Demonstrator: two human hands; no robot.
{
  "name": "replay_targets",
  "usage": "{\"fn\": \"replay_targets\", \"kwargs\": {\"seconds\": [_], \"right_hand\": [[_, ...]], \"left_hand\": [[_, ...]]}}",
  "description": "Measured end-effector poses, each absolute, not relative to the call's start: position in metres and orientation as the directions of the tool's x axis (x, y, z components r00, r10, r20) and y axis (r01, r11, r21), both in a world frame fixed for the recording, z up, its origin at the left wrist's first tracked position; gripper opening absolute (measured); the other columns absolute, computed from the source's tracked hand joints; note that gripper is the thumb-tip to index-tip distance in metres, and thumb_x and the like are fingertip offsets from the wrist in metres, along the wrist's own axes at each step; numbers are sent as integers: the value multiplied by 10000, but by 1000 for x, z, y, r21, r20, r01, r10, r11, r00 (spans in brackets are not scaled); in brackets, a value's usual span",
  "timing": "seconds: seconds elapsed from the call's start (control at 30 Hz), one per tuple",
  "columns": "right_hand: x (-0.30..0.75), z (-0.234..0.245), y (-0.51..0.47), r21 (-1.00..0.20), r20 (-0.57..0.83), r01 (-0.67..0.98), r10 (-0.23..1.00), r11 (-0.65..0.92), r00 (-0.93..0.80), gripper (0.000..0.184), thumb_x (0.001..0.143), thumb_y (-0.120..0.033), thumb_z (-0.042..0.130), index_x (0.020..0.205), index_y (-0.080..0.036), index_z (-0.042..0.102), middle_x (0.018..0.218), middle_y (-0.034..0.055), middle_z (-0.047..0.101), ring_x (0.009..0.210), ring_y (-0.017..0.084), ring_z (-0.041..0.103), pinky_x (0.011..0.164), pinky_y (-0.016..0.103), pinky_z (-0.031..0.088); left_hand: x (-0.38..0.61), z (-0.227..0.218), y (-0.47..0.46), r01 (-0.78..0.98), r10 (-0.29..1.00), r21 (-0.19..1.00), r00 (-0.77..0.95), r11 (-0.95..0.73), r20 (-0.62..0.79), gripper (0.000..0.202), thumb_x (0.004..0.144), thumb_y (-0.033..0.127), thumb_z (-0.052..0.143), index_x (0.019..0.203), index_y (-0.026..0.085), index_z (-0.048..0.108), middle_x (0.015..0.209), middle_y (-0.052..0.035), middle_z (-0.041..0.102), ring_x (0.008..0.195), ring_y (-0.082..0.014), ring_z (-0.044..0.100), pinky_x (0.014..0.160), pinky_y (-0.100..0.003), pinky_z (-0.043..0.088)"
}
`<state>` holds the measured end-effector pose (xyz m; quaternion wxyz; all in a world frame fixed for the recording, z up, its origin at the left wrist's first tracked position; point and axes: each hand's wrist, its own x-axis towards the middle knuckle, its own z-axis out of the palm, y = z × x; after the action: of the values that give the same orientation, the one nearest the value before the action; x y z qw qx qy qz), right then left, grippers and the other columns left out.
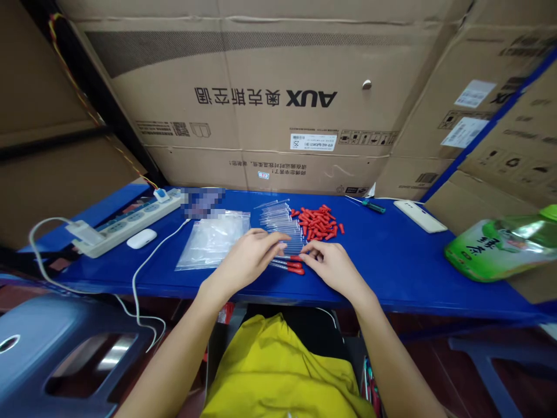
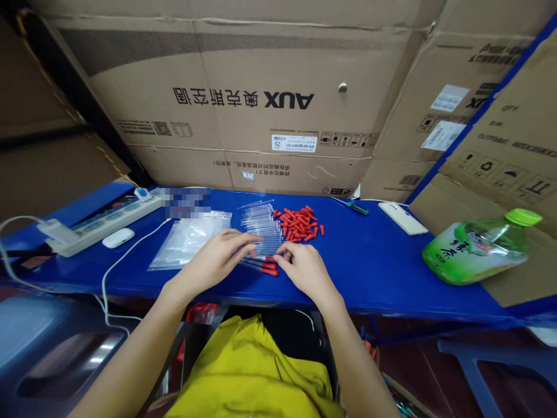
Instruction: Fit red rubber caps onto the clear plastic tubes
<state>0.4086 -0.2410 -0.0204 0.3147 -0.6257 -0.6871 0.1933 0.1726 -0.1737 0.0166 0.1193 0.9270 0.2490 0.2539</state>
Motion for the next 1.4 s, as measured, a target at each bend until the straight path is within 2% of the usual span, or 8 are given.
{"fn": "replay_targets", "kwargs": {"seconds": [0.1,0.2,0.43,0.67,0.83,0.97,1.13,1.4], "right_hand": [[418,-17,-242,-620,189,773,982,132,-16,80,923,-259,688,929,-243,766,803,-5,759,675,168,636,665,290,434],[425,-16,-243,-582,167,805,986,120,-26,42,888,-247,731,907,-247,769,854,-3,770,727,176,654,679,291,435],[426,-22,-241,-519,147,848,989,106,-34,34,859,-286,788,888,-269,780,925,1,788,837,209,700,711,301,441],[428,-22,-241,-557,188,815,980,157,-61,61,920,-248,709,861,-254,724,868,2,775,734,188,676,682,304,435],[433,-22,-238,-764,267,614,964,198,22,89,973,-315,629,930,-239,648,822,-2,715,719,174,656,655,283,472],[429,-20,-237,-845,333,480,934,235,130,146,948,-375,669,943,-231,645,856,20,709,743,179,650,614,275,466],[412,-12,-242,-878,366,363,927,312,87,138,923,-355,707,935,-228,654,873,28,733,788,192,691,653,284,512],[418,-18,-237,-709,446,656,885,260,130,151,973,-348,647,1078,-244,681,965,44,769,826,223,690,735,344,531]], "left_hand": [[175,17,-175,355,539,415,658,-838,525,347,1131,259,346,1313,207,636,872,-6,802,970,-208,762,1076,-449,521],[177,18,-178,348,621,519,529,-780,578,360,1131,285,351,1392,205,587,1114,-61,818,1073,-211,763,1014,-399,577],[189,4,-176,97,713,775,476,-624,514,401,1115,337,413,1464,196,553,1377,-112,718,1232,-231,721,1024,-405,626],[204,-10,-174,-16,860,926,364,-378,358,380,978,273,642,1348,203,587,1369,-126,695,1008,-226,791,792,-343,688],[208,-15,-177,220,803,792,353,-569,479,174,995,276,641,1145,210,698,1106,-55,791,990,-216,775,834,-341,654],[213,-17,-183,408,640,494,458,-768,617,218,1045,311,587,1218,226,691,1223,-64,765,1153,-248,722,1028,-427,582],[219,-23,-187,405,474,263,615,-876,631,276,1085,282,502,1317,199,626,1278,-106,732,1198,-259,683,1057,-454,545],[222,-33,-182,506,554,261,605,-822,572,264,1111,208,358,1196,180,606,1088,-97,718,999,-246,691,891,-394,549]]}}
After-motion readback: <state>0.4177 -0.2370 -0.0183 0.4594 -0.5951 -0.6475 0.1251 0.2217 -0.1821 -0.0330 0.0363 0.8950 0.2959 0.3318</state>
